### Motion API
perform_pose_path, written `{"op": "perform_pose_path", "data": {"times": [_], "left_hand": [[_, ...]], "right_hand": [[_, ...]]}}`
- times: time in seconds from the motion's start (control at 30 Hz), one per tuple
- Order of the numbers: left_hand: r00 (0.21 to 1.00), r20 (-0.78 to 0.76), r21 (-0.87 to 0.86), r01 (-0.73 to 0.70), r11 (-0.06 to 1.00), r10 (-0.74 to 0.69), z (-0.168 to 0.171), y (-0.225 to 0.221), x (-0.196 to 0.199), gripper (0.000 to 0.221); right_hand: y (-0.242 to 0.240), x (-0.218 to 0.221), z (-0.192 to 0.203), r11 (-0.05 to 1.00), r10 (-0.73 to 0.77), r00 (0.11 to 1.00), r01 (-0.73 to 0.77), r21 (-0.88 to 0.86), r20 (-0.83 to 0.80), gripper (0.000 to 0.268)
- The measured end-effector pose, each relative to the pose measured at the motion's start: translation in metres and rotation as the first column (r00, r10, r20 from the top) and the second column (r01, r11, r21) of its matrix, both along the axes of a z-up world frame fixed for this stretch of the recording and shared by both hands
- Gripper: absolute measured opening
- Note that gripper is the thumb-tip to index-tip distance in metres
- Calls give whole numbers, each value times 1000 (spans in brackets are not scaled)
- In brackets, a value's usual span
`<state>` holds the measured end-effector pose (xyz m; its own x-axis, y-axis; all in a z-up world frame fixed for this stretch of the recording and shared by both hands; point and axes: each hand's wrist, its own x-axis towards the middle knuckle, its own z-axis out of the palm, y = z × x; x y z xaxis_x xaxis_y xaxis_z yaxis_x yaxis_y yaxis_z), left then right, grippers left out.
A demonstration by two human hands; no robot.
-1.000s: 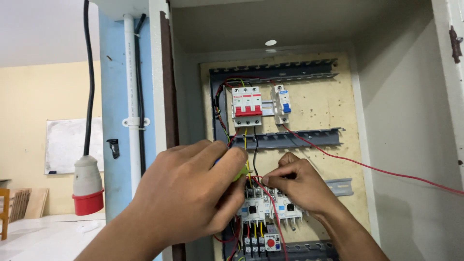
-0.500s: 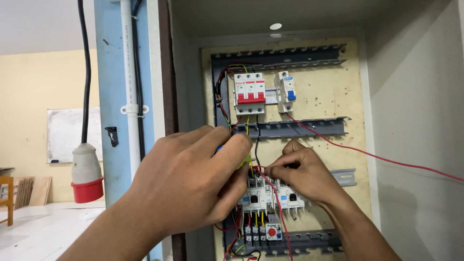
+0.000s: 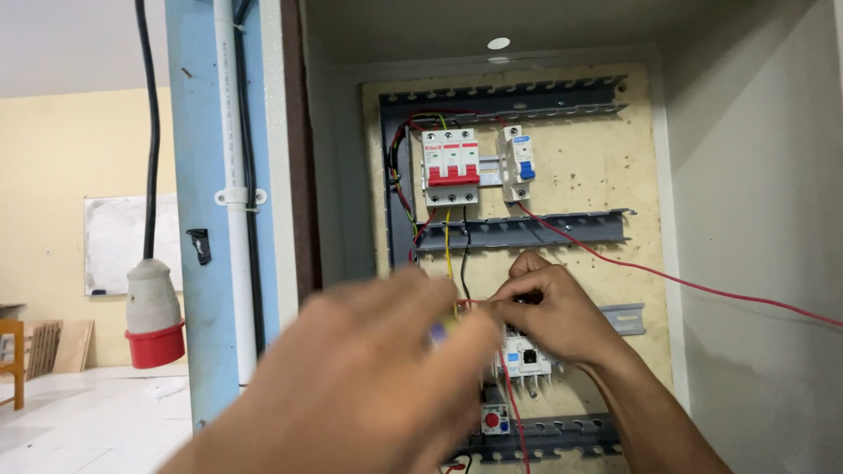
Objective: Connecting electrical wires to components in a control panel using a screwdriver.
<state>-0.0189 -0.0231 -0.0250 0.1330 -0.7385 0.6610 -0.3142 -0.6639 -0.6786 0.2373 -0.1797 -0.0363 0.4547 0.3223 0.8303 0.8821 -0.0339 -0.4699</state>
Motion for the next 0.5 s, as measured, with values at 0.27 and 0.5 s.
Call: {"op": "perform_pose_path", "data": {"times": [0.27, 0.5], "left_hand": [[993, 28, 49, 115, 992, -117, -9, -17, 17, 23], [991, -47, 86, 126, 988, -122, -9, -24, 17, 47]], "right_hand": [[-4, -6, 3, 999, 42, 999, -42, -16, 0, 10], [-5, -4, 1, 999, 30, 999, -29, -29, 12, 14]]}}
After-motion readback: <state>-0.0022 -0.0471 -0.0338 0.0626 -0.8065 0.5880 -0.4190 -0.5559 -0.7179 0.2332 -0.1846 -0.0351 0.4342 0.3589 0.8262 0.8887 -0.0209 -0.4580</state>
